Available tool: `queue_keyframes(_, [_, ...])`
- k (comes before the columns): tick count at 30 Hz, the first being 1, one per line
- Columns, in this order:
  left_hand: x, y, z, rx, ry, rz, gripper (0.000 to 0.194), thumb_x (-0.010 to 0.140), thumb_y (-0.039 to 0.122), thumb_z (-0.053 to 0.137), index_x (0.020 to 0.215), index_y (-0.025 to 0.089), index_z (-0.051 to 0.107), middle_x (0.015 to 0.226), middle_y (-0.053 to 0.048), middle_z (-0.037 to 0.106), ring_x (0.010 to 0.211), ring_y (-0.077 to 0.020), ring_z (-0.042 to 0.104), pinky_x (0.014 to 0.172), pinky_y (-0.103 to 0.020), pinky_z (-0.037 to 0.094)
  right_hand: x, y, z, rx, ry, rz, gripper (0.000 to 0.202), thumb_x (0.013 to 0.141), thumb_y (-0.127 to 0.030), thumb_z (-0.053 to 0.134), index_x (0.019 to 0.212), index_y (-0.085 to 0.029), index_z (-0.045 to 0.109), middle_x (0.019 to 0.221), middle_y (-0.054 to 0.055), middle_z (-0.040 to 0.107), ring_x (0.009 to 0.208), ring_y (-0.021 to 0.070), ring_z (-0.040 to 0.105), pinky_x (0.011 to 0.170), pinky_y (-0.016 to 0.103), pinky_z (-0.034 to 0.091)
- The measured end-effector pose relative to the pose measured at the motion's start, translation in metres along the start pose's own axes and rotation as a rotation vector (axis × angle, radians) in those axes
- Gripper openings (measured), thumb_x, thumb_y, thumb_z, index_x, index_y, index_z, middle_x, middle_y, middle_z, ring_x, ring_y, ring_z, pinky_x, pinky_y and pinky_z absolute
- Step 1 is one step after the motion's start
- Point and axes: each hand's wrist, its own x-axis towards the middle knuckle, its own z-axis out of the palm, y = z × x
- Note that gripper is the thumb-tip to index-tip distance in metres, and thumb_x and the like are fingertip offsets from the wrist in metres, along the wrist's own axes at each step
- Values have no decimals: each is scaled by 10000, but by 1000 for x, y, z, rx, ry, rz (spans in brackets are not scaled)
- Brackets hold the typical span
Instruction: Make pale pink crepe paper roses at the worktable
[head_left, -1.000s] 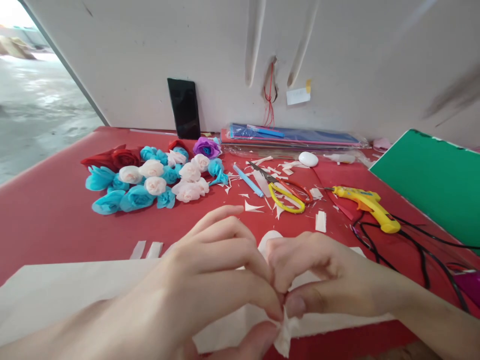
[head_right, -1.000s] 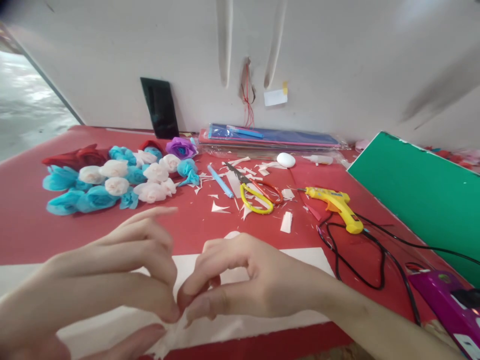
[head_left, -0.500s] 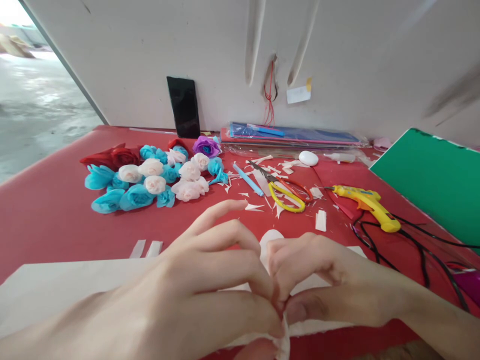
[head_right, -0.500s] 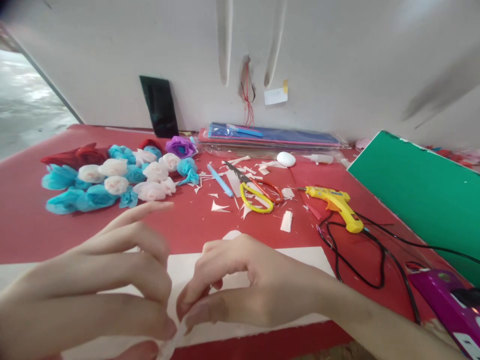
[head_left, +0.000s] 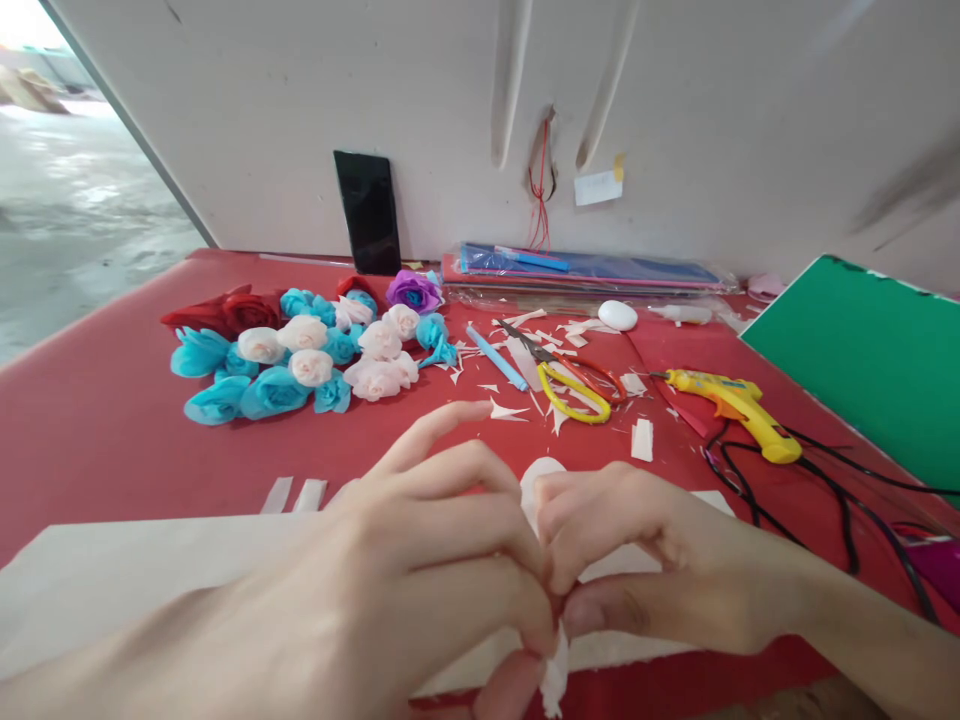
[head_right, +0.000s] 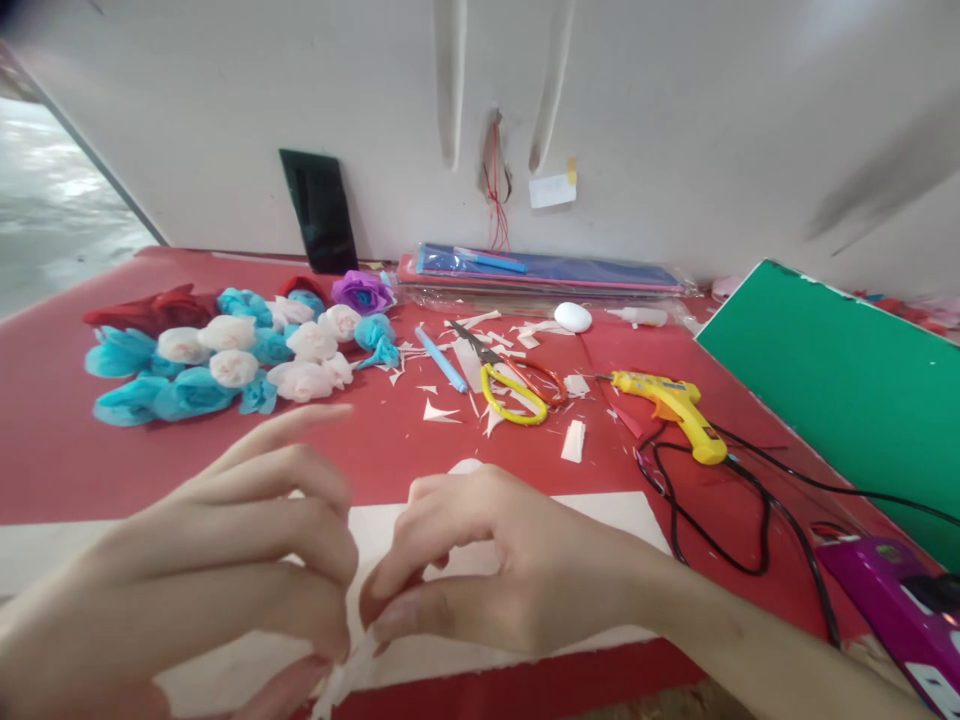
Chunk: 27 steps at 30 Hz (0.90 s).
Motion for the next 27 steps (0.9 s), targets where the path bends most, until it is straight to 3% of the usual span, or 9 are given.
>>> queue_keyframes(2, [-2,-3,2,-119,-26,-13,256,739,8,614,799,254,580,772,84,664,703,-109,601,903,-275,465,0,-2,-1,-19,-13,15,156,902,-191,644,830,-100,747,815,81,726,799,148,598,775,296,451])
queue_keyframes(6, [-9,-5,9,-258,56,-108,331,707,14,686,881,266,560,823,91,643,769,-104,624,862,-219,504,0,-7,0,-69,-50,1,382,963,-312,563,851,-1,755,807,176,747,826,191,631,825,346,460])
queue_keyframes(12, [-11,-5,10,-419,-38,-233,431,696,-39,677,950,284,549,890,86,643,805,-109,641,753,-186,548,1,-7,0,-114,-32,7,409,972,-382,535,859,-63,764,835,150,764,803,181,632,780,337,483])
queue_keyframes(15, [-13,-5,9,-428,-16,-255,442,692,-48,656,952,291,545,887,90,643,791,-105,635,746,-183,545,2,-6,0,-114,-35,-8,446,973,-382,532,856,-19,764,807,174,753,799,190,622,776,340,482])
queue_keyframes(20, [-13,-4,9,-355,-44,-226,438,701,-33,611,976,304,558,865,68,662,785,-134,639,696,-206,542,3,-8,-1,-87,-40,7,506,970,-401,526,853,32,759,776,198,734,819,213,624,778,355,478])
queue_keyframes(23, [-9,-2,11,-268,84,-143,390,722,2,552,969,303,560,809,56,643,709,-141,621,709,-241,541,3,-8,-2,-59,-47,28,503,973,-399,523,858,31,757,801,200,738,828,205,635,815,357,467])
queue_keyframes(25, [-6,-2,11,-233,129,-108,360,724,10,544,941,297,554,811,57,634,702,-136,613,771,-259,536,3,-8,-2,-49,-48,39,487,968,-410,531,849,3,760,797,178,738,821,194,637,829,355,461])
queue_keyframes(27, [-3,-3,8,-194,50,-86,341,723,12,593,915,290,550,849,71,649,753,-133,624,899,-283,503,2,-6,-2,-36,-52,55,459,960,-424,541,837,-40,762,804,151,742,822,187,641,829,350,462])
